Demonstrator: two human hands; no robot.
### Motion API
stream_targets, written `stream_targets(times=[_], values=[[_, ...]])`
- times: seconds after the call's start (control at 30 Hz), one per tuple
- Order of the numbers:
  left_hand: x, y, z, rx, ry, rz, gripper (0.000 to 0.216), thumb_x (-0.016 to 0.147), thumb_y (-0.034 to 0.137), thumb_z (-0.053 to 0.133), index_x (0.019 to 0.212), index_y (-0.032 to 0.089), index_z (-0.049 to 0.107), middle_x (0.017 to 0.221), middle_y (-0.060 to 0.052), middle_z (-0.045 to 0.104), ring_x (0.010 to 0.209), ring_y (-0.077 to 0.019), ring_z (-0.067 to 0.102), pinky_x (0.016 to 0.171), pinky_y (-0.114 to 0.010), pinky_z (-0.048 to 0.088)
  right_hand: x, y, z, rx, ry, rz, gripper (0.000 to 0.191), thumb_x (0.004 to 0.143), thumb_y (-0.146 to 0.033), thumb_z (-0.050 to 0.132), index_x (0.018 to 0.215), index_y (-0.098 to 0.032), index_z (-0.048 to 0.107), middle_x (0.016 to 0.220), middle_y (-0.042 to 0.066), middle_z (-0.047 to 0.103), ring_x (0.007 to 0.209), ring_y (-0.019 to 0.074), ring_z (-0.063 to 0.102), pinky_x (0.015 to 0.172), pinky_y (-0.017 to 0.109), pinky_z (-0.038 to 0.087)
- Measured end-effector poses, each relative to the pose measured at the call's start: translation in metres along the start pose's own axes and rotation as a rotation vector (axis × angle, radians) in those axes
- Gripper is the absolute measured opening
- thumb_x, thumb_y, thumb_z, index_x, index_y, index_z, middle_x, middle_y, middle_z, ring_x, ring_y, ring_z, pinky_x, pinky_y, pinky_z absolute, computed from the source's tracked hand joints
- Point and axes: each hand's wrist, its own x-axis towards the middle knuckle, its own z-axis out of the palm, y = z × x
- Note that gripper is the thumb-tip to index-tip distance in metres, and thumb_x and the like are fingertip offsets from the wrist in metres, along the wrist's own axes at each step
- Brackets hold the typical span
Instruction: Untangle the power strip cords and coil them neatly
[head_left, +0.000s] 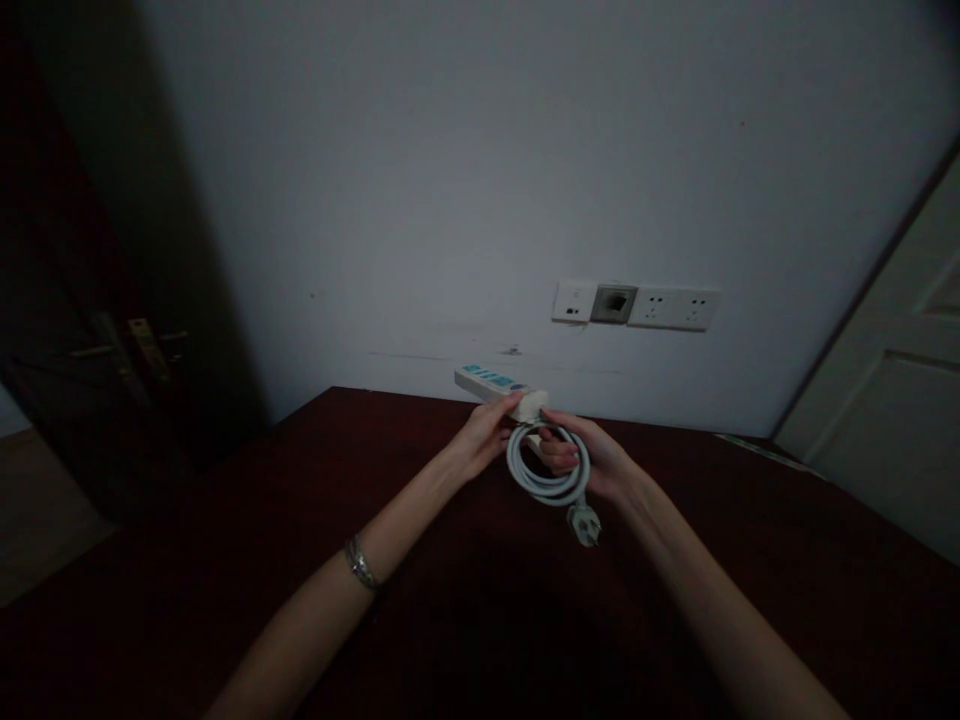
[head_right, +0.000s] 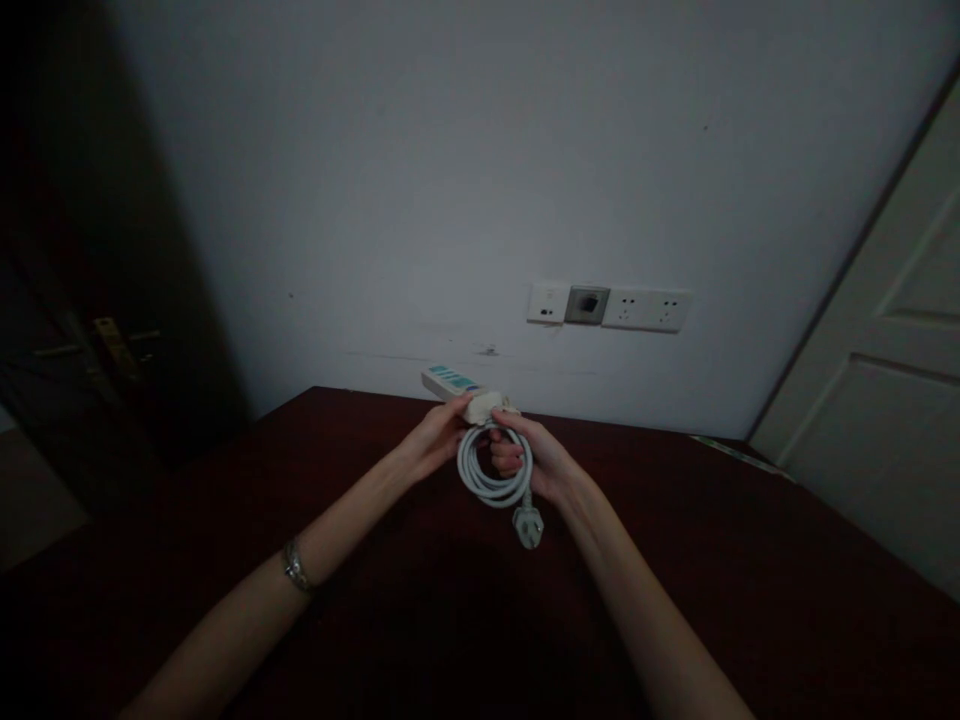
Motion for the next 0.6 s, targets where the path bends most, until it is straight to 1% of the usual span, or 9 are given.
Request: stream_targets(times=[0.07, 0.17, 0.3, 0.47, 0.6], values=[[0.000, 0.006, -0.005, 0.031, -0.064, -0.014, 0.036, 0.072, 0.034, 0.063, 0.101, 0.013, 0.060, 0.093, -0.009, 0.064, 0.072, -0.0151, 0.059, 0.070, -0.029, 0.048, -0.001, 0.002, 0.003, -0.026, -0.050, 0.029, 0.030, 0.078, -0.037, 0.060, 0.065, -0.013, 0.048, 0.039, -0.009, 0.029, 0.035, 0.0021, 0.028, 0.034, 0.013, 0.021], [-0.001, 0.012, -0.015, 0.074, -0.163, -0.056, 0.039, 0.070, 0.031, 0.061, 0.103, 0.011, 0.060, 0.095, -0.012, 0.065, 0.077, -0.0171, 0.059, 0.072, -0.030, 0.047, -0.001, 0.006, 0.006, -0.034, -0.144, 0.076, 0.029, 0.080, -0.037, 0.057, 0.066, -0.013, 0.049, 0.039, -0.009, 0.028, 0.035, 0.0024, 0.026, 0.034, 0.013, 0.021], [0.002, 0.011, -0.025, 0.063, -0.257, -0.075, 0.045, 0.066, 0.030, 0.057, 0.105, 0.008, 0.058, 0.096, -0.014, 0.065, 0.080, -0.0190, 0.059, 0.072, -0.031, 0.047, 0.000, 0.010, 0.006, -0.005, -0.238, 0.136, 0.029, 0.080, -0.037, 0.056, 0.067, -0.012, 0.050, 0.038, -0.009, 0.027, 0.035, 0.0019, 0.021, 0.033, 0.012, 0.020], [0.002, 0.009, -0.030, 0.135, -0.266, -0.054, 0.046, 0.061, 0.029, 0.058, 0.103, 0.009, 0.059, 0.090, -0.013, 0.066, 0.076, -0.0199, 0.059, 0.064, -0.031, 0.048, 0.003, 0.014, 0.001, 0.025, -0.271, 0.198, 0.029, 0.079, -0.037, 0.057, 0.066, -0.012, 0.051, 0.037, -0.009, 0.024, 0.033, 0.0026, 0.022, 0.032, 0.013, 0.017], [0.000, 0.014, -0.029, 0.228, -0.266, -0.016, 0.044, 0.061, 0.029, 0.059, 0.100, 0.009, 0.060, 0.085, -0.012, 0.066, 0.069, -0.0174, 0.059, 0.058, -0.028, 0.048, 0.004, 0.017, 0.001, -0.034, -0.298, 0.257, 0.031, 0.077, -0.040, 0.058, 0.065, -0.012, 0.052, 0.036, -0.009, 0.025, 0.031, 0.0026, 0.022, 0.031, 0.013, 0.015]])
